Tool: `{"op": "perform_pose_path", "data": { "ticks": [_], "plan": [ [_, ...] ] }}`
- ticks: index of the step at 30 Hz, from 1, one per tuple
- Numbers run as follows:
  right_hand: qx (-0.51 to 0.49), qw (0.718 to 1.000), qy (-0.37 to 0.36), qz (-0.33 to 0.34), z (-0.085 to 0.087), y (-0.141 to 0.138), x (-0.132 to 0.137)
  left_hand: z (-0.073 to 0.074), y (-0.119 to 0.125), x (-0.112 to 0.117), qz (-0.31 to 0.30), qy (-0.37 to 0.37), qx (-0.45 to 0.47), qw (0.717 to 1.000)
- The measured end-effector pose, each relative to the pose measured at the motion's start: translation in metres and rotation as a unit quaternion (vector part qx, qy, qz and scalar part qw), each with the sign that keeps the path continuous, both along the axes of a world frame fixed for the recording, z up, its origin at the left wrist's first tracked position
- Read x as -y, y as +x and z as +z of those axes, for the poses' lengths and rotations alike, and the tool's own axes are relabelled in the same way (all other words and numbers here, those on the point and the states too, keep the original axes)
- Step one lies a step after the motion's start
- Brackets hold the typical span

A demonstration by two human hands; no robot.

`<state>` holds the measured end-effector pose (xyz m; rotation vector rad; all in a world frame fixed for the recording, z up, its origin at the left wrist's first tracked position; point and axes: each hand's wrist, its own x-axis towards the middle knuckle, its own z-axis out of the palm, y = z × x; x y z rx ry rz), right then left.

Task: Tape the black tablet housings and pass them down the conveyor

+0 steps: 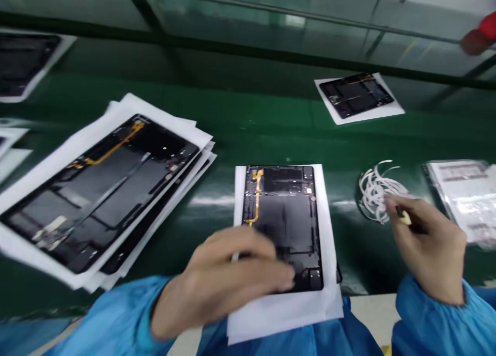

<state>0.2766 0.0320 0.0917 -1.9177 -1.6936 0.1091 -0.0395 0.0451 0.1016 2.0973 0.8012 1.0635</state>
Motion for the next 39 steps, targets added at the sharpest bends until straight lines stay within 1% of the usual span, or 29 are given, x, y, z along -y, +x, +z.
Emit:
{"op": "perform_pose_path", "data": {
  "ticks": [1, 2, 3, 4, 6, 9, 11, 13, 15, 16, 18, 19, 20, 22, 24, 26, 32, 39],
  "plan": [
    [-0.047, 0.995, -0.029, 0.087, 0.005, -0.017, -0.004, -0.001, 0.006, -0.013, -0.008, -0.027, 0.021, 0.999],
    [-0.093, 0.978, -0.072, 0.173, 0.009, -0.033, -0.008, -0.005, 0.012, -0.023, -0.008, -0.053, 0.044, 0.998],
    [-0.129, 0.956, -0.119, 0.237, 0.011, -0.049, -0.014, -0.009, 0.016, -0.032, -0.006, -0.083, 0.061, 0.995],
    [-0.156, 0.933, -0.161, 0.281, 0.012, -0.063, -0.019, -0.014, 0.020, -0.039, 0.002, -0.110, 0.071, 0.991],
    [-0.195, 0.904, -0.206, 0.320, 0.009, -0.084, -0.030, -0.022, 0.025, -0.048, 0.018, -0.151, 0.081, 0.985],
    [-0.229, 0.890, -0.216, 0.330, 0.000, -0.094, -0.040, -0.028, 0.027, -0.052, 0.016, -0.176, 0.087, 0.980],
    [-0.239, 0.888, -0.214, 0.329, -0.005, -0.093, -0.044, -0.030, 0.025, -0.047, 0.039, -0.165, 0.082, 0.982],
    [-0.241, 0.892, -0.210, 0.319, -0.010, -0.091, -0.046, -0.034, 0.021, -0.031, 0.116, -0.128, 0.057, 0.983],
    [-0.235, 0.900, -0.204, 0.305, -0.017, -0.091, -0.048, -0.042, 0.016, -0.003, 0.183, -0.064, 0.003, 0.981],
    [-0.231, 0.904, -0.201, 0.298, -0.020, -0.091, -0.049, -0.047, 0.014, 0.014, 0.183, -0.026, -0.032, 0.982],
    [-0.228, 0.908, -0.199, 0.291, -0.029, -0.092, -0.051, -0.058, 0.011, 0.047, 0.127, 0.028, -0.117, 0.985],
    [-0.229, 0.907, -0.200, 0.290, -0.032, -0.092, -0.052, -0.063, 0.010, 0.062, 0.104, 0.044, -0.161, 0.981],
    [-0.232, 0.906, -0.200, 0.292, -0.036, -0.093, -0.053, -0.068, 0.009, 0.073, 0.089, 0.053, -0.201, 0.974],
    [-0.237, 0.904, -0.198, 0.295, -0.040, -0.094, -0.053, -0.074, 0.010, 0.087, 0.085, 0.064, -0.266, 0.958],
    [-0.238, 0.905, -0.192, 0.294, -0.043, -0.095, -0.053, -0.078, 0.011, 0.090, 0.089, 0.070, -0.302, 0.947],
    [-0.233, 0.908, -0.185, 0.295, -0.043, -0.096, -0.053, -0.080, 0.012, 0.088, 0.092, 0.074, -0.310, 0.943],
    [-0.178, 0.922, -0.153, 0.309, -0.045, -0.098, -0.051, -0.084, 0.012, 0.083, 0.080, 0.095, -0.279, 0.952],
    [-0.162, 0.924, -0.137, 0.319, -0.051, -0.098, -0.051, -0.085, 0.012, 0.083, 0.067, 0.109, -0.270, 0.954]
  ]
}}
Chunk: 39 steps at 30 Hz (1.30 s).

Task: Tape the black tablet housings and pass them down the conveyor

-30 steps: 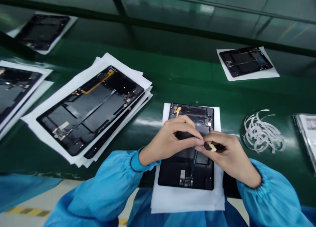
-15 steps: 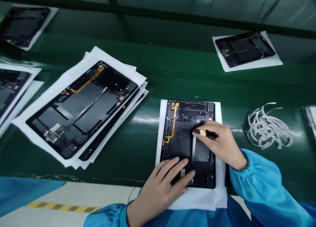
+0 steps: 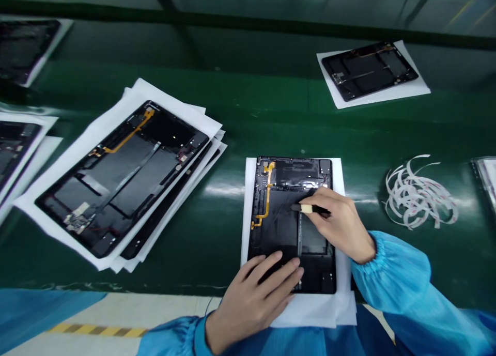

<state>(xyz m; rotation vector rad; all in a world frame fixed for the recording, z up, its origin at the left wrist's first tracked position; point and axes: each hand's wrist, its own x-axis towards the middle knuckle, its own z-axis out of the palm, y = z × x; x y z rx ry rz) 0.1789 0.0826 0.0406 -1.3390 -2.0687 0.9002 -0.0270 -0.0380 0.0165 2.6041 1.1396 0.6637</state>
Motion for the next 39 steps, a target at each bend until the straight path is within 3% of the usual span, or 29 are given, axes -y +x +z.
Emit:
{"op": "perform_pose_path", "data": {
  "ticks": [8, 21, 39],
  "plan": [
    [-0.005, 1.000, 0.007, 0.002, -0.003, 0.001, 0.003, -0.001, 0.000, 0.000, -0.022, 0.008, -0.040, 0.999],
    [0.002, 0.999, 0.052, 0.007, -0.009, 0.003, 0.007, 0.001, 0.003, -0.001, -0.013, 0.011, -0.044, 0.999],
    [-0.002, 0.998, 0.056, 0.003, -0.014, 0.004, 0.004, 0.001, 0.002, -0.003, -0.022, 0.003, -0.032, 0.999]
  ]
}}
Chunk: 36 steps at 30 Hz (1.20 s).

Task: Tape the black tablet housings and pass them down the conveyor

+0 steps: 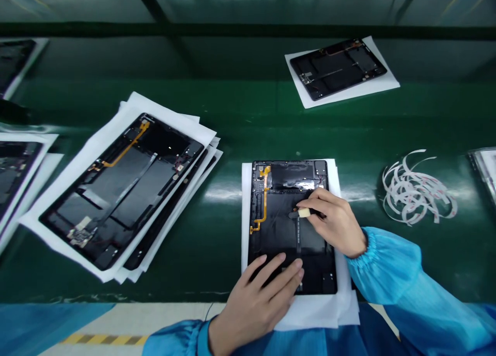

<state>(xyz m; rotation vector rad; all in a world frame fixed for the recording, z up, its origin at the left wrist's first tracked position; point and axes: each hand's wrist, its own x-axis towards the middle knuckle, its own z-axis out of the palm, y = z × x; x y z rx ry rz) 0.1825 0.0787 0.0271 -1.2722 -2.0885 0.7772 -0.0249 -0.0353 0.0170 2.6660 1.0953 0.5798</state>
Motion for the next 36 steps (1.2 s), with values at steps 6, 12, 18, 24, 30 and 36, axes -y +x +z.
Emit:
{"op": "perform_pose_path", "data": {
  "ticks": [6, 12, 18, 24, 30, 36],
  "plan": [
    [-0.021, 1.000, -0.005, -0.002, 0.000, 0.001, 0.000, 0.001, 0.000, 0.000, -0.002, 0.001, -0.008, 1.000],
    [-0.033, 0.999, 0.007, 0.001, -0.003, 0.003, 0.000, 0.001, 0.000, 0.001, 0.003, -0.002, -0.006, 1.000],
    [-0.024, 0.999, 0.025, -0.005, -0.008, 0.000, 0.002, 0.001, 0.000, 0.001, 0.009, -0.006, 0.000, 1.000],
    [-0.014, 0.999, 0.046, 0.001, -0.010, -0.001, 0.004, -0.001, -0.001, 0.002, 0.011, -0.007, -0.001, 1.000],
    [-0.013, 0.998, 0.055, 0.003, -0.010, -0.001, 0.003, 0.000, 0.001, 0.002, 0.019, -0.008, 0.004, 1.000],
    [-0.005, 0.998, 0.058, -0.001, -0.010, -0.001, 0.003, 0.001, 0.000, 0.002, 0.015, -0.009, 0.000, 1.000]
  ]
}}
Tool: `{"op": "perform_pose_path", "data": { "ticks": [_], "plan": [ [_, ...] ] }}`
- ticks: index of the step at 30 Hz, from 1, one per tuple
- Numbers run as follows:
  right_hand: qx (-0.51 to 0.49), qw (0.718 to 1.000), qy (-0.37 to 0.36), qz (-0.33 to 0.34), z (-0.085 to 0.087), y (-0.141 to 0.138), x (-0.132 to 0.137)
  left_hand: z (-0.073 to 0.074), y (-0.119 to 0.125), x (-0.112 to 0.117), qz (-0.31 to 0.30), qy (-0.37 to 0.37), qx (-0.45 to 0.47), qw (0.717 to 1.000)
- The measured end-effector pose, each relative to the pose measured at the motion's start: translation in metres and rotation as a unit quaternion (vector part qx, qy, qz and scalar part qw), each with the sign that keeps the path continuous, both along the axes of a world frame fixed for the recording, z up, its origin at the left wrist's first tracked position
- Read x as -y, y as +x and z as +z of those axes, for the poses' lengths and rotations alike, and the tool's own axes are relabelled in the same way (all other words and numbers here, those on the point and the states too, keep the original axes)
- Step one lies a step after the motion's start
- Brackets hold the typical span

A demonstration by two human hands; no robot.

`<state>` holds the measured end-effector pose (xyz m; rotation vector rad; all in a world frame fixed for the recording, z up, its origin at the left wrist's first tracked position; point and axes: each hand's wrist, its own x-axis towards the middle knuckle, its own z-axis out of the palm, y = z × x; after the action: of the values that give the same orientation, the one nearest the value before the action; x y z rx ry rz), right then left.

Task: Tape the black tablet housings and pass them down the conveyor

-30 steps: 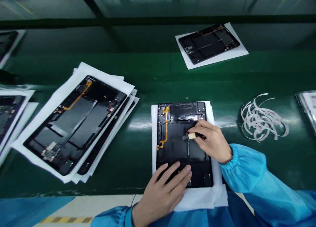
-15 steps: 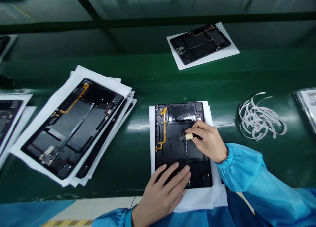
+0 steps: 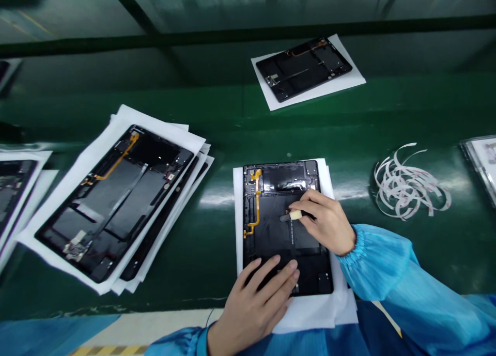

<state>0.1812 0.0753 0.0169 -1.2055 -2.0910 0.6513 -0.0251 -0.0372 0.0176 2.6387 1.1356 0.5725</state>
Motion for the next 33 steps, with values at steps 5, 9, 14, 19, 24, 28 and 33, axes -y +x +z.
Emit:
{"op": "perform_pose_path", "data": {
  "ticks": [5, 9, 14, 19, 24, 28, 33],
  "plan": [
    [0.006, 1.000, 0.015, 0.003, 0.000, -0.001, 0.000, -0.001, 0.000, 0.000, 0.000, -0.005, -0.001, 1.000],
    [0.016, 0.999, 0.027, 0.006, 0.001, 0.000, 0.000, -0.001, 0.001, 0.002, -0.002, -0.005, 0.001, 1.000],
    [0.039, 0.999, -0.016, 0.008, 0.005, 0.000, 0.002, 0.006, -0.005, -0.002, 0.010, -0.022, -0.027, 0.999],
    [-0.089, 0.991, -0.063, -0.073, 0.006, -0.001, 0.002, 0.018, -0.012, -0.024, 0.021, 0.007, -0.117, 0.993],
    [-0.229, 0.953, -0.096, -0.173, 0.006, 0.000, -0.001, 0.023, -0.010, -0.050, 0.013, 0.017, -0.148, 0.989],
    [-0.231, 0.953, -0.088, -0.175, 0.007, 0.002, -0.003, 0.020, -0.004, -0.077, 0.034, -0.011, -0.140, 0.989],
    [-0.214, 0.958, -0.082, -0.171, 0.009, 0.002, -0.002, 0.015, 0.002, -0.109, 0.055, -0.062, -0.072, 0.994]
  ]
}}
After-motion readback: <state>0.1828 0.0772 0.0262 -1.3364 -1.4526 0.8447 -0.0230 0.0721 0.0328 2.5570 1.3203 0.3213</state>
